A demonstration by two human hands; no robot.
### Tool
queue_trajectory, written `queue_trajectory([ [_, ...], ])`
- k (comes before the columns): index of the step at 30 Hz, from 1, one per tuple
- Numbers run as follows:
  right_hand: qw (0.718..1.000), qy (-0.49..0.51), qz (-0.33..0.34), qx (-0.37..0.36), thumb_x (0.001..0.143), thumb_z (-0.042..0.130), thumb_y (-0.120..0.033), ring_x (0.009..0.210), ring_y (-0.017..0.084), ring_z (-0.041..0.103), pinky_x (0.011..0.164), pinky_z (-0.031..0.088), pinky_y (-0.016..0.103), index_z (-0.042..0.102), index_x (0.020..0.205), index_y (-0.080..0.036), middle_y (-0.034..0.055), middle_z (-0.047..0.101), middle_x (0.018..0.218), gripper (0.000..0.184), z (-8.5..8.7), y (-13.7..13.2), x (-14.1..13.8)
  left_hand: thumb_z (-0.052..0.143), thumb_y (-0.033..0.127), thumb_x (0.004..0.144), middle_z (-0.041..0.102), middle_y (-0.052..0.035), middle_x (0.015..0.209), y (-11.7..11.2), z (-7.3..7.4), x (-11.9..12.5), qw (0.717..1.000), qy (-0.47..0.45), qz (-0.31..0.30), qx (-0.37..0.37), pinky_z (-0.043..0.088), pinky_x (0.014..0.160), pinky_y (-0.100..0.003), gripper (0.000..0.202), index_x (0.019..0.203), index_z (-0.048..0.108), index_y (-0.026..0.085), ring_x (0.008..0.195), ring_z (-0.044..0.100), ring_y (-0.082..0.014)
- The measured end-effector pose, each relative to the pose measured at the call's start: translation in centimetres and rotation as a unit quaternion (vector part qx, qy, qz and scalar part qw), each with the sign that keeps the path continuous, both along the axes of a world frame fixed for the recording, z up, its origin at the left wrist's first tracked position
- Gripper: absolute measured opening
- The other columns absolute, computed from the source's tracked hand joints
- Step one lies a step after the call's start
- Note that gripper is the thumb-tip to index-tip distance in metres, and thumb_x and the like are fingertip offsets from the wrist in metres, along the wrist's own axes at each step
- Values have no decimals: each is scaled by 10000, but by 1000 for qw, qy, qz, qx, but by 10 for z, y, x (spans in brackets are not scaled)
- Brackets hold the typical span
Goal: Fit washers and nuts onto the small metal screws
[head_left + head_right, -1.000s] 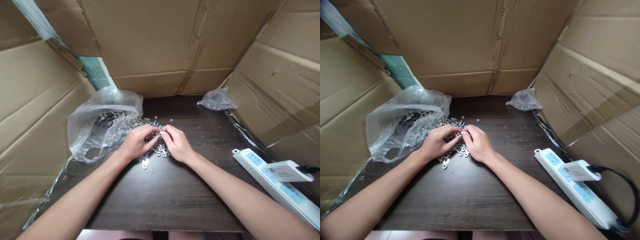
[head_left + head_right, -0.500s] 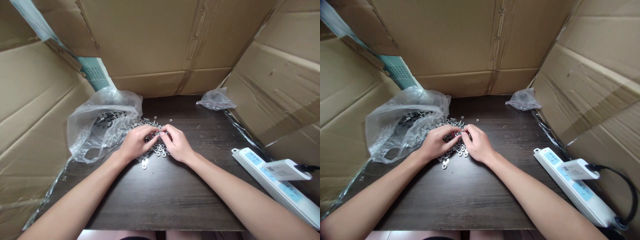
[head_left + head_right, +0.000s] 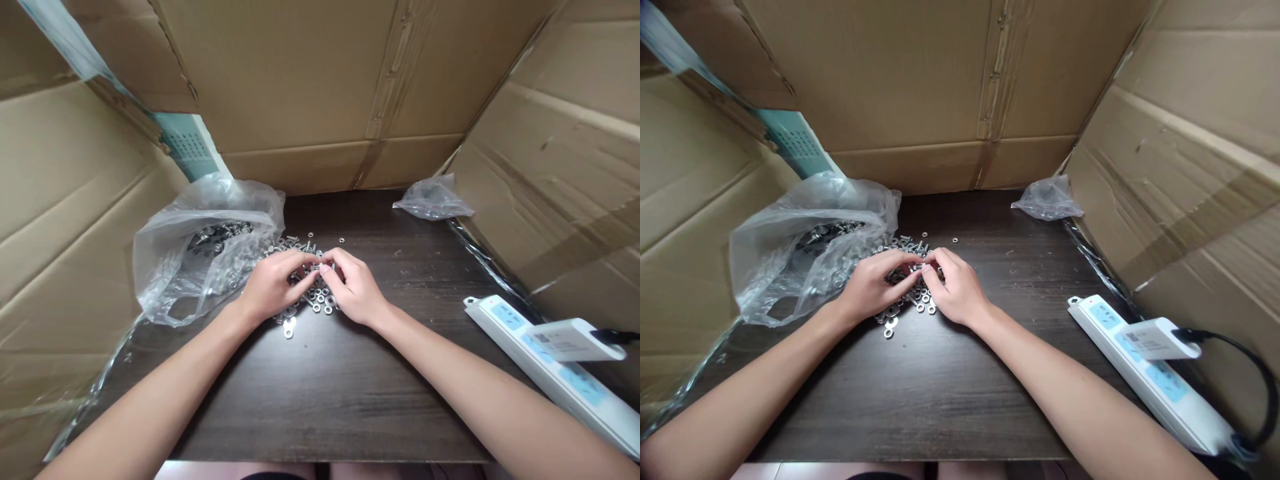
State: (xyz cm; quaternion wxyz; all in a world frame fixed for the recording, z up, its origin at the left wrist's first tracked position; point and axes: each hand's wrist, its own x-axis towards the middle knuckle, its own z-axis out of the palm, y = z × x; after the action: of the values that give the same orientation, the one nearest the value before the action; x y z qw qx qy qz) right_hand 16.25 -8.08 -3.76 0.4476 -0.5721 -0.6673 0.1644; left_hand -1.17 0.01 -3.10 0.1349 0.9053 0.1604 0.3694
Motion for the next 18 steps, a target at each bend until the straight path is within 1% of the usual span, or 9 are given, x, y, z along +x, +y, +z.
queue_trajectory([
  [5,1000,-11,4,4,967,474,-251,788,165,569,714,417,296,573,881,-197,24,620,855,142,-4,2,2,613,231,944,700,-25,885,0,0,0,1000,3,2,-1,512,727,-261,138,1050,668,161,728,643,-122],
  [8,999,-17,-13,28,962,488,-271,863,183,587,765,449,314,591,945,-191,52,622,939,132,-1,7,1,606,239,948,703,-31,903,0,0,1,1000,3,1,-9,512,734,-259,141,1047,666,158,736,645,-123],
  [11,993,-20,-65,95,944,502,-267,970,212,590,843,473,348,590,1050,-171,98,607,1047,168,23,-6,-10,592,239,947,700,-38,883,-2,2,1,1000,0,3,-9,509,725,-261,141,1029,664,149,733,644,-132],
  [13,991,0,-70,116,952,467,-239,947,201,597,834,486,339,599,1030,-180,90,619,1024,164,45,-35,-24,574,248,950,700,-42,871,-3,4,1,1000,-7,3,-4,509,714,-261,149,1014,664,147,736,647,-141],
  [14,996,10,-28,86,960,443,-214,893,179,609,819,494,317,610,963,-191,65,637,963,169,55,-56,-33,570,253,950,700,-41,867,-3,4,1,1000,-12,4,-3,510,715,-261,154,1012,665,149,738,650,-143],
  [15,999,7,37,19,968,437,-206,839,157,618,788,501,289,623,907,-207,35,653,909,196,61,-79,-43,571,255,949,699,-38,861,-3,5,0,1000,-16,7,-2,512,718,-260,155,1013,666,151,739,651,-143],
  [16,993,-1,107,-58,968,463,-232,795,143,625,735,506,262,641,869,-225,10,663,867,204,63,-102,-53,578,254,944,696,-32,851,-3,5,0,1000,-19,12,0,513,722,-259,151,1015,667,155,735,651,-141],
  [17,979,-7,166,-118,961,508,-274,755,132,629,667,503,235,659,840,-245,-16,667,825,196,62,-125,-62,587,251,939,693,-26,840,-3,5,0,1000,-22,17,1,512,724,-259,145,1016,668,158,728,649,-139],
  [18,969,-12,181,-165,950,552,-306,737,128,634,621,499,220,669,820,-262,-33,668,803,180,56,-144,-71,597,248,934,690,-20,830,-3,5,0,999,-25,22,3,511,724,-258,139,1016,667,162,719,646,-135],
])
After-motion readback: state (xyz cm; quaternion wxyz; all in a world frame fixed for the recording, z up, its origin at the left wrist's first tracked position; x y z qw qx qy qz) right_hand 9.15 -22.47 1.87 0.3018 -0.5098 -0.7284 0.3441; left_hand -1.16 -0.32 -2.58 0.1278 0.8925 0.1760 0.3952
